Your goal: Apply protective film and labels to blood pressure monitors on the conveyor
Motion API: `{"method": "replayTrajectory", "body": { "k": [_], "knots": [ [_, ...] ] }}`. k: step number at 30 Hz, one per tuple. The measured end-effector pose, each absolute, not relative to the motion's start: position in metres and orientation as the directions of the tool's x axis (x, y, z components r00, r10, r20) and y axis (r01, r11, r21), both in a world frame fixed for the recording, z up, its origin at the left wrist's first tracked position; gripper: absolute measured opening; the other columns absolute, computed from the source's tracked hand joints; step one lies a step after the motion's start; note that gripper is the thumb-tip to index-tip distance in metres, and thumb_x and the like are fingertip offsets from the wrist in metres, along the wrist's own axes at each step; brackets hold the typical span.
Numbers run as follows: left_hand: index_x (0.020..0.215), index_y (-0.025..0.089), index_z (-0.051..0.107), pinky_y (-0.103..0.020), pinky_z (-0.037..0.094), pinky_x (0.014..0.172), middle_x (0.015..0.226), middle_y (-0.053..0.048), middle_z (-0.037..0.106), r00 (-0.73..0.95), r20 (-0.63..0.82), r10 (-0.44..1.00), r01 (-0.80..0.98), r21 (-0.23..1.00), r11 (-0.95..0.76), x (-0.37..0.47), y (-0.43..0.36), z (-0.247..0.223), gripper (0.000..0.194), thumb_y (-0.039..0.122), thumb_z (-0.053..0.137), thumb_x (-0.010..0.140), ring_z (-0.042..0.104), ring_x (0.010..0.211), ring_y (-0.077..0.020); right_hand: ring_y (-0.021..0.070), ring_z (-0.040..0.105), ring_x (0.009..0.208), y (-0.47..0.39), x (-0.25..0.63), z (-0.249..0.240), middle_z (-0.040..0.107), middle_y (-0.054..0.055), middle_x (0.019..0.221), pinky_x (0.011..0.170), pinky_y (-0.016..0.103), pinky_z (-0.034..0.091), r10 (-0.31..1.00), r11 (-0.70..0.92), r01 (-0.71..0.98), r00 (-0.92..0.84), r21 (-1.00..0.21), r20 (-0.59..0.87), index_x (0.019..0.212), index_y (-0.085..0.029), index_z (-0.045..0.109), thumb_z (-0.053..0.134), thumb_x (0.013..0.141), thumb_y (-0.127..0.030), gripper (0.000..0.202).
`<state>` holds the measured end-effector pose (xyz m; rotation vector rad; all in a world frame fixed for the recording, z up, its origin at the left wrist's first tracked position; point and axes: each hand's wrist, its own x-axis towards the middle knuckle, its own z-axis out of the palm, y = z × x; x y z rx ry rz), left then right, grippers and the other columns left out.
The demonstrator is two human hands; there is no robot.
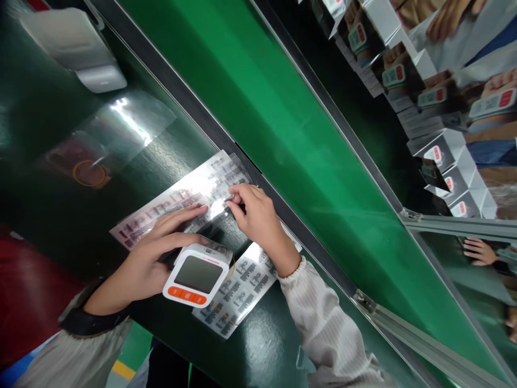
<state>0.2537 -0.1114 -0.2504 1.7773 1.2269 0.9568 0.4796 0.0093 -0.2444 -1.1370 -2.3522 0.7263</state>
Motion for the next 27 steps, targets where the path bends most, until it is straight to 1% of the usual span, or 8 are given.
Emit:
{"method": "replayTrajectory", "body": {
  "k": [4, 7, 11, 13, 17, 21, 24, 27],
  "knots": [
    [0.119, 0.03, 0.07, -0.05, 0.038, 0.122, 0.16, -0.008, 0.05, 0.263, 0.157, 0.952, 0.388, 0.886, -0.253, 0.256, -0.112, -0.251, 0.03, 0.027, 0.078, 0.09, 0.045, 0.151, -0.0316, 0.0196, 0.066, 0.087, -0.01, 0.473, -0.244, 0.068, 0.007, 0.097, 0.082, 0.034, 0.055, 0.929, 0.337, 0.704, -0.355, -0.625, 0.101, 0.102, -0.021, 0.061, 0.069, 0.093, -0.033, 0.018],
    [0.12, 0.03, 0.07, -0.05, 0.038, 0.123, 0.16, -0.008, 0.05, 0.266, 0.156, 0.951, 0.382, 0.889, -0.252, 0.258, -0.114, -0.251, 0.031, 0.025, 0.078, 0.09, 0.045, 0.151, -0.0317, 0.0185, 0.064, 0.074, -0.024, 0.466, -0.242, 0.07, 0.004, 0.087, 0.073, 0.034, 0.054, 0.986, 0.049, 0.721, -0.147, -0.692, -0.084, 0.104, -0.021, 0.058, 0.076, 0.085, -0.043, 0.034],
    [0.121, 0.028, 0.069, -0.048, 0.041, 0.122, 0.159, -0.01, 0.049, 0.261, 0.143, 0.955, 0.342, 0.911, -0.23, 0.263, -0.128, -0.244, 0.033, 0.02, 0.076, 0.09, 0.048, 0.148, -0.0305, 0.0152, 0.061, 0.063, -0.031, 0.465, -0.232, 0.066, 0.0, 0.069, 0.061, 0.029, 0.047, 0.921, -0.231, 0.496, -0.167, -0.837, -0.353, 0.091, -0.019, 0.064, 0.074, 0.085, -0.043, 0.026],
    [0.123, 0.028, 0.068, -0.043, 0.046, 0.118, 0.152, -0.01, 0.054, 0.245, 0.155, 0.957, 0.289, 0.931, -0.224, 0.271, -0.142, -0.237, 0.036, 0.016, 0.076, 0.09, 0.054, 0.142, -0.0273, 0.0137, 0.061, 0.064, -0.032, 0.471, -0.221, 0.066, 0.0, 0.07, 0.061, 0.027, 0.047, 0.888, -0.311, 0.359, -0.221, -0.88, -0.404, 0.082, -0.019, 0.065, 0.077, 0.082, -0.046, 0.029],
    [0.127, 0.029, 0.067, -0.033, 0.056, 0.1, 0.127, -0.007, 0.066, 0.253, 0.127, 0.959, 0.227, 0.956, -0.186, 0.301, -0.184, -0.229, 0.04, 0.012, 0.071, 0.091, 0.066, 0.118, -0.0201, 0.0146, 0.07, 0.071, -0.037, 0.492, -0.19, 0.075, 0.002, 0.08, 0.071, 0.028, 0.055, 0.835, -0.489, 0.111, -0.227, -0.865, -0.501, 0.083, -0.019, 0.065, 0.086, 0.076, -0.052, 0.04],
    [0.133, 0.032, 0.068, -0.048, 0.05, 0.104, 0.132, -0.008, 0.071, 0.323, 0.024, 0.946, 0.51, 0.838, -0.195, 0.329, -0.213, -0.237, 0.049, 0.01, 0.065, 0.089, 0.063, 0.125, -0.0303, 0.0144, 0.073, 0.067, -0.043, 0.515, -0.151, 0.079, 0.004, 0.081, 0.071, 0.028, 0.057, 0.845, -0.509, 0.011, -0.187, -0.861, -0.501, 0.086, -0.019, 0.067, 0.085, 0.08, -0.052, 0.039],
    [0.148, 0.035, 0.058, -0.054, 0.042, 0.11, 0.152, -0.009, 0.061, 0.333, -0.05, 0.942, 0.678, 0.707, -0.202, 0.336, -0.216, -0.243, 0.066, 0.006, 0.059, 0.088, 0.051, 0.143, -0.0368, 0.0141, 0.071, 0.062, -0.046, 0.525, -0.118, 0.077, 0.004, 0.076, 0.065, 0.027, 0.058, 0.875, -0.466, -0.012, -0.151, -0.885, -0.459, 0.086, -0.018, 0.068, 0.085, 0.08, -0.053, 0.039],
    [0.154, 0.034, 0.052, -0.054, 0.039, 0.113, 0.158, -0.009, 0.054, 0.296, -0.065, 0.953, 0.733, 0.656, -0.183, 0.338, -0.205, -0.244, 0.074, 0.005, 0.056, 0.086, 0.046, 0.148, -0.0362, 0.014, 0.07, 0.059, -0.051, 0.529, -0.083, 0.076, 0.003, 0.074, 0.06, 0.027, 0.058, 0.899, -0.416, -0.015, -0.159, -0.909, -0.409, 0.085, -0.017, 0.068, 0.085, 0.079, -0.054, 0.041]
  ]
}}
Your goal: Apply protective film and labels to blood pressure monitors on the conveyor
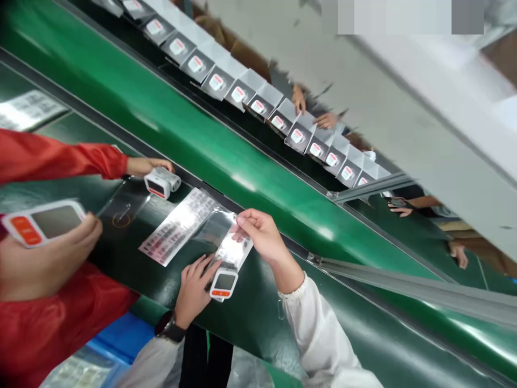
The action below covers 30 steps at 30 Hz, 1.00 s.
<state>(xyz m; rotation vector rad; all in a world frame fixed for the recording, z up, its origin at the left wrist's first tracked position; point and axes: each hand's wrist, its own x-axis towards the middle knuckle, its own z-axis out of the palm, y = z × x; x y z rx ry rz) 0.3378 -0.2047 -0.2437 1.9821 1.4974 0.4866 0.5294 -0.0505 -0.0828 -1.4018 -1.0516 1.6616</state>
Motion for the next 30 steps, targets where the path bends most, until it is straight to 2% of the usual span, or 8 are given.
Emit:
{"method": "replayTrajectory", "body": {
  "k": [6, 11, 15, 19, 24, 26, 28, 30],
  "knots": [
    [0.166, 0.018, 0.028, -0.056, 0.035, 0.122, 0.164, -0.019, 0.043, 0.351, -0.103, 0.931, 0.68, 0.711, -0.178, 0.339, -0.177, -0.248, 0.086, 0.01, 0.056, 0.084, 0.041, 0.152, -0.0374, 0.0151, 0.068, 0.055, -0.062, 0.535, -0.022, 0.072, 0.002, 0.067, 0.052, 0.026, 0.057, 0.931, -0.337, 0.035, -0.132, -0.941, -0.339, 0.085, -0.016, 0.068, 0.085, 0.078, -0.056, 0.044],
    [0.168, 0.014, 0.013, -0.051, 0.038, 0.124, 0.165, -0.02, 0.042, 0.41, -0.116, 0.904, 0.638, 0.745, -0.194, 0.333, -0.176, -0.256, 0.093, 0.012, 0.054, 0.084, 0.041, 0.153, -0.0348, 0.0137, 0.066, 0.052, -0.075, 0.54, 0.012, 0.072, 0.002, 0.069, 0.049, 0.026, 0.056, 0.942, -0.314, 0.028, -0.115, -0.949, -0.315, 0.085, -0.016, 0.069, 0.085, 0.077, -0.057, 0.045],
    [0.167, 0.012, 0.019, -0.051, 0.042, 0.124, 0.162, -0.021, 0.046, 0.389, -0.134, 0.911, 0.621, 0.769, -0.152, 0.331, -0.184, -0.26, 0.09, 0.01, 0.051, 0.083, 0.047, 0.15, -0.0348, 0.0134, 0.066, 0.052, -0.088, 0.545, 0.035, 0.071, 0.002, 0.069, 0.049, 0.026, 0.056, 0.95, -0.287, 0.037, -0.118, -0.957, -0.29, 0.086, -0.016, 0.069, 0.083, 0.08, -0.054, 0.041],
    [0.157, 0.007, 0.041, -0.052, 0.049, 0.118, 0.152, -0.024, 0.056, 0.297, -0.089, 0.951, 0.597, 0.795, -0.112, 0.324, -0.19, -0.242, 0.072, 0.014, 0.048, 0.086, 0.056, 0.141, -0.0364, 0.0129, 0.065, 0.052, -0.1, 0.55, 0.058, 0.072, 0.002, 0.069, 0.049, 0.025, 0.056, 0.957, -0.267, 0.071, -0.101, -0.961, -0.273, 0.085, -0.017, 0.068, 0.081, 0.083, -0.053, 0.039],
    [0.135, 0.015, 0.057, -0.05, 0.045, 0.12, 0.139, -0.018, 0.062, -0.005, 0.09, 0.996, 0.521, 0.85, -0.074, 0.316, -0.189, -0.117, 0.038, 0.029, 0.049, 0.101, 0.059, 0.136, -0.0296, 0.0118, 0.063, 0.054, -0.122, 0.549, 0.091, 0.074, 0.004, 0.071, 0.051, 0.024, 0.055, 0.937, -0.279, 0.191, -0.16, -0.941, -0.311, 0.087, -0.017, 0.068, 0.076, 0.088, -0.046, 0.03],
    [0.127, 0.02, 0.062, -0.046, 0.049, 0.114, 0.132, -0.013, 0.065, -0.095, 0.237, 0.967, 0.306, 0.931, -0.199, 0.319, -0.183, -0.041, 0.03, 0.028, 0.06, 0.098, 0.063, 0.127, -0.0265, 0.0114, 0.062, 0.054, -0.133, 0.546, 0.106, 0.073, 0.003, 0.07, 0.052, 0.023, 0.054, 0.919, -0.283, 0.24, -0.208, -0.929, -0.334, 0.086, -0.017, 0.068, 0.075, 0.089, -0.041, 0.025],
    [0.123, 0.021, 0.067, -0.04, 0.055, 0.103, 0.126, -0.01, 0.068, 0.065, 0.241, 0.968, 0.18, 0.952, -0.249, 0.325, -0.172, 0.026, 0.027, 0.029, 0.065, 0.096, 0.066, 0.117, -0.0238, 0.0117, 0.063, 0.056, -0.145, 0.543, 0.121, 0.073, 0.003, 0.07, 0.053, 0.023, 0.054, 0.906, -0.274, 0.264, -0.252, -0.925, -0.341, 0.085, -0.017, 0.068, 0.073, 0.09, -0.037, 0.021],
    [0.106, 0.02, 0.073, -0.031, 0.057, 0.086, 0.102, -0.005, 0.074, 0.236, 0.133, 0.962, 0.124, 0.978, -0.166, 0.331, -0.162, 0.071, 0.016, 0.031, 0.068, 0.096, 0.07, 0.094, -0.0181, 0.0124, 0.064, 0.059, -0.156, 0.541, 0.133, 0.073, 0.003, 0.071, 0.055, 0.023, 0.054, 0.896, -0.26, 0.266, -0.292, -0.928, -0.335, 0.085, -0.018, 0.068, 0.073, 0.09, -0.034, 0.018]
  ]
}}
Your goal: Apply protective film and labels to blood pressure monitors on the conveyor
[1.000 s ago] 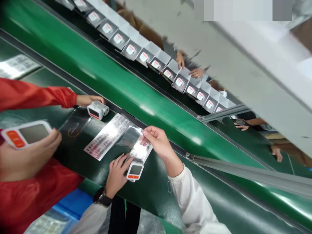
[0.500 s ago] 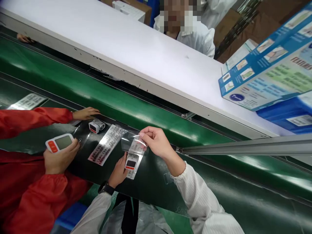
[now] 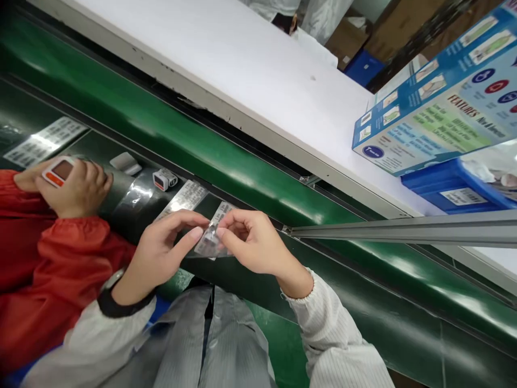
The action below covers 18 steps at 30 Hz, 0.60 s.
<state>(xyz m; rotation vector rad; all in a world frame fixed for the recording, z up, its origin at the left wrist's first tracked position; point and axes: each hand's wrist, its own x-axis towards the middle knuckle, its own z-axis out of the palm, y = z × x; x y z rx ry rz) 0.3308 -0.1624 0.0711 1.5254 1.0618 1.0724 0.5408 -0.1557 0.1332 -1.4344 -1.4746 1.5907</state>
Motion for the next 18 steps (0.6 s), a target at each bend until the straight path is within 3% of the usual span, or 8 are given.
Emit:
{"method": "replayTrajectory", "body": {
  "k": [2, 6, 14, 16, 18],
  "knots": [
    [0.093, 0.018, 0.073, -0.027, 0.056, 0.073, 0.085, -0.003, 0.073, 0.381, 0.038, 0.924, 0.023, 0.998, -0.051, 0.335, -0.158, 0.094, 0.018, 0.033, 0.065, 0.098, 0.068, 0.078, -0.0146, 0.013, 0.066, 0.061, -0.165, 0.541, 0.142, 0.073, 0.002, 0.073, 0.056, 0.024, 0.055, 0.885, -0.249, 0.259, -0.331, -0.933, -0.328, 0.086, -0.019, 0.068, 0.073, 0.09, -0.033, 0.016],
    [0.088, 0.016, 0.073, -0.027, 0.059, 0.071, 0.079, -0.003, 0.072, 0.526, 0.01, 0.851, -0.144, 0.987, 0.077, 0.339, -0.168, 0.106, 0.023, 0.033, 0.062, 0.101, 0.069, 0.074, -0.014, 0.0136, 0.067, 0.066, -0.179, 0.547, 0.148, 0.073, 0.002, 0.075, 0.059, 0.025, 0.055, 0.869, -0.194, 0.234, -0.41, -0.953, -0.277, 0.087, -0.019, 0.068, 0.071, 0.092, -0.033, 0.015],
    [0.101, 0.017, 0.073, -0.025, 0.062, 0.07, 0.087, -0.003, 0.072, 0.577, -0.009, 0.817, -0.101, 0.991, 0.082, 0.344, -0.193, 0.108, 0.016, 0.029, 0.063, 0.101, 0.072, 0.075, -0.0132, 0.0129, 0.064, 0.067, -0.193, 0.559, 0.146, 0.069, 0.0, 0.075, 0.063, 0.027, 0.053, 0.884, -0.049, 0.284, -0.434, -0.958, -0.174, 0.088, -0.02, 0.067, 0.064, 0.095, -0.027, 0.009],
    [0.098, 0.017, 0.073, -0.025, 0.062, 0.068, 0.085, -0.003, 0.07, 0.561, -0.023, 0.827, -0.101, 0.99, 0.096, 0.348, -0.198, 0.107, 0.014, 0.027, 0.064, 0.1, 0.071, 0.072, -0.0126, 0.0162, 0.067, 0.079, -0.199, 0.56, 0.142, 0.073, 0.003, 0.089, 0.074, 0.033, 0.057, 0.929, 0.097, 0.338, -0.368, -0.936, -0.036, 0.101, -0.021, 0.066, 0.066, 0.094, -0.025, 0.008],
    [0.096, 0.016, 0.072, -0.024, 0.063, 0.065, 0.085, -0.003, 0.069, 0.525, -0.03, 0.851, -0.123, 0.986, 0.111, 0.353, -0.202, 0.106, 0.014, 0.027, 0.065, 0.1, 0.071, 0.07, -0.0121, 0.0217, 0.068, 0.095, -0.209, 0.561, 0.139, 0.072, 0.007, 0.104, 0.084, 0.04, 0.056, 0.95, 0.3, 0.471, -0.223, -0.83, 0.217, 0.112, -0.023, 0.063, 0.07, 0.091, -0.023, 0.022]
  ]
}}
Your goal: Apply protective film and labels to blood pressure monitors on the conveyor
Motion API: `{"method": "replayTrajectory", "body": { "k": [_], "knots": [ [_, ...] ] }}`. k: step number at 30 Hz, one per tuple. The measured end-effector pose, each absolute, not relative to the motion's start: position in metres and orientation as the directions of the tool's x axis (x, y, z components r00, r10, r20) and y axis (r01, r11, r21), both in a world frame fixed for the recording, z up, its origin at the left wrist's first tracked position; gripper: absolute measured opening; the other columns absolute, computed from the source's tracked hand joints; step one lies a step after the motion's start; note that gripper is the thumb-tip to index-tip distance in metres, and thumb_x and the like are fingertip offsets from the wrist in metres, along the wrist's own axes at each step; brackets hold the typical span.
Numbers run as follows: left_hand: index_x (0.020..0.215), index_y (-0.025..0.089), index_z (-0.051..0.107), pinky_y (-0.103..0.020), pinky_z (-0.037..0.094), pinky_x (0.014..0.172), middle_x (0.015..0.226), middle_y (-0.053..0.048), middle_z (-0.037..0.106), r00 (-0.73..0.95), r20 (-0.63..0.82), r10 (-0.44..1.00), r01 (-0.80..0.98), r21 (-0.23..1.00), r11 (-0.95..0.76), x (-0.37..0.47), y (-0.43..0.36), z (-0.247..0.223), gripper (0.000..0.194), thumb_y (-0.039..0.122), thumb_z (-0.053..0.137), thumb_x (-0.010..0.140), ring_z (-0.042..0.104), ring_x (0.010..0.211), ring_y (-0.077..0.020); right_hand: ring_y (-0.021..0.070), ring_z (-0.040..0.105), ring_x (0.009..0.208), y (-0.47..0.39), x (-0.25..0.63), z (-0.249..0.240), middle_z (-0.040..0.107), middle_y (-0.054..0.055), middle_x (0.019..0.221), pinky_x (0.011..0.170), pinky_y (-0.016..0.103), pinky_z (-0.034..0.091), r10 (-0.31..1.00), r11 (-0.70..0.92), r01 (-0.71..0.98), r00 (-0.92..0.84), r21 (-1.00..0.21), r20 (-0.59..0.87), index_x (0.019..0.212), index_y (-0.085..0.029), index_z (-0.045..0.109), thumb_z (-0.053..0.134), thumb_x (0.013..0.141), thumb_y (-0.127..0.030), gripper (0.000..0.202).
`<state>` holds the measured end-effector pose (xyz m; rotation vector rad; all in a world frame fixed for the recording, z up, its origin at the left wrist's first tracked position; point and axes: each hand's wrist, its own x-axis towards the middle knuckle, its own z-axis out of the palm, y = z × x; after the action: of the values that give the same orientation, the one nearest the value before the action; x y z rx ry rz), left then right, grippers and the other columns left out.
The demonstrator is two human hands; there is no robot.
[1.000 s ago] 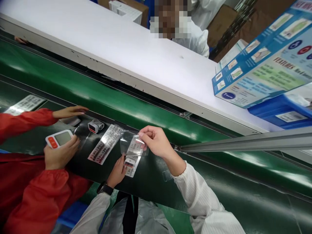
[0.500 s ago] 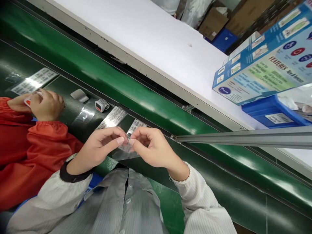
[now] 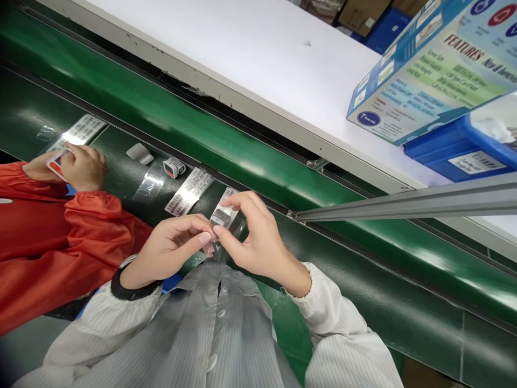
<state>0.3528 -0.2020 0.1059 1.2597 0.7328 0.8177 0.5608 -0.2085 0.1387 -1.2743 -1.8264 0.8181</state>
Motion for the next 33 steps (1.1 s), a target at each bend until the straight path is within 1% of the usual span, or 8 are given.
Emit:
{"method": "replayTrajectory", "body": {
  "k": [2, 5, 9, 14, 18, 22, 28, 33],
  "knots": [
    [0.095, 0.014, 0.073, -0.024, 0.064, 0.064, 0.087, -0.003, 0.068, 0.499, -0.025, 0.866, -0.139, 0.984, 0.108, 0.358, -0.206, 0.105, 0.014, 0.026, 0.065, 0.099, 0.072, 0.069, -0.012, 0.0257, 0.067, 0.101, -0.219, 0.562, 0.137, 0.071, 0.009, 0.106, 0.086, 0.045, 0.054, 0.882, 0.442, 0.607, -0.16, -0.66, 0.443, 0.113, -0.025, 0.062, 0.074, 0.088, -0.02, 0.028],
    [0.095, 0.014, 0.073, -0.024, 0.065, 0.064, 0.087, -0.003, 0.068, 0.481, 0.018, 0.876, -0.138, 0.989, 0.055, 0.364, -0.212, 0.106, 0.014, 0.024, 0.065, 0.099, 0.073, 0.069, -0.0121, 0.0238, 0.068, 0.091, -0.233, 0.564, 0.139, 0.074, 0.006, 0.1, 0.078, 0.043, 0.051, 0.818, 0.547, 0.645, -0.274, -0.534, 0.506, 0.109, -0.027, 0.062, 0.073, 0.089, -0.016, 0.025],
    [0.095, 0.016, 0.075, -0.022, 0.063, 0.064, 0.085, -0.003, 0.069, 0.468, 0.114, 0.877, -0.083, 0.993, -0.084, 0.37, -0.218, 0.11, 0.011, 0.019, 0.065, 0.099, 0.073, 0.07, -0.0113, 0.0189, 0.07, 0.085, -0.243, 0.568, 0.144, 0.077, 0.003, 0.098, 0.078, 0.039, 0.051, 0.818, 0.568, 0.617, -0.352, -0.544, 0.455, 0.108, -0.025, 0.063, 0.069, 0.091, -0.01, 0.023],
    [0.093, 0.017, 0.076, -0.019, 0.059, 0.062, 0.08, -0.001, 0.072, 0.456, 0.205, 0.866, 0.0, 0.973, -0.23, 0.374, -0.223, 0.114, 0.008, 0.016, 0.068, 0.096, 0.072, 0.068, -0.0099, 0.0168, 0.068, 0.08, -0.249, 0.573, 0.147, 0.078, 0.002, 0.095, 0.076, 0.037, 0.053, 0.799, 0.594, 0.612, -0.375, -0.522, 0.47, 0.108, -0.023, 0.064, 0.067, 0.092, -0.007, 0.022],
    [0.091, 0.016, 0.076, -0.017, 0.055, 0.063, 0.075, 0.001, 0.072, 0.458, 0.278, 0.845, 0.069, 0.936, -0.346, 0.377, -0.225, 0.119, 0.007, 0.014, 0.07, 0.095, 0.07, 0.067, -0.0077, 0.0166, 0.069, 0.079, -0.253, 0.579, 0.148, 0.079, 0.002, 0.094, 0.084, 0.038, 0.057, 0.785, 0.613, 0.614, -0.398, -0.498, 0.476, 0.105, -0.02, 0.066, 0.069, 0.091, -0.007, 0.019],
    [0.091, 0.017, 0.076, -0.017, 0.053, 0.065, 0.073, 0.003, 0.071, 0.487, 0.325, 0.811, 0.142, 0.886, -0.441, 0.379, -0.228, 0.123, 0.008, 0.013, 0.07, 0.095, 0.067, 0.067, -0.0064, 0.0149, 0.07, 0.077, -0.256, 0.587, 0.15, 0.079, 0.001, 0.089, 0.092, 0.037, 0.058, 0.807, 0.59, 0.593, -0.42, -0.548, 0.415, 0.101, -0.019, 0.068, 0.067, 0.093, -0.009, 0.013],
    [0.096, 0.017, 0.075, -0.017, 0.051, 0.066, 0.08, 0.002, 0.071, 0.547, 0.355, 0.758, 0.211, 0.818, -0.535, 0.381, -0.237, 0.125, 0.009, 0.013, 0.068, 0.097, 0.065, 0.071, -0.0065, 0.0115, 0.069, 0.069, -0.26, 0.595, 0.155, 0.078, -0.002, 0.082, 0.1, 0.034, 0.059, 0.821, 0.568, 0.556, -0.434, -0.606, 0.372, 0.094, -0.019, 0.07, 0.065, 0.093, -0.008, 0.012],
    [0.097, 0.017, 0.075, -0.017, 0.052, 0.067, 0.082, 0.002, 0.072, 0.512, 0.367, 0.776, 0.197, 0.829, -0.522, 0.386, -0.24, 0.124, 0.009, 0.012, 0.068, 0.096, 0.066, 0.072, -0.0066, 0.011, 0.07, 0.067, -0.262, 0.594, 0.153, 0.077, -0.003, 0.08, 0.102, 0.034, 0.059, 0.836, 0.548, 0.568, -0.383, -0.614, 0.392, 0.09, -0.02, 0.071, 0.066, 0.091, -0.008, 0.013]
  ]
}}
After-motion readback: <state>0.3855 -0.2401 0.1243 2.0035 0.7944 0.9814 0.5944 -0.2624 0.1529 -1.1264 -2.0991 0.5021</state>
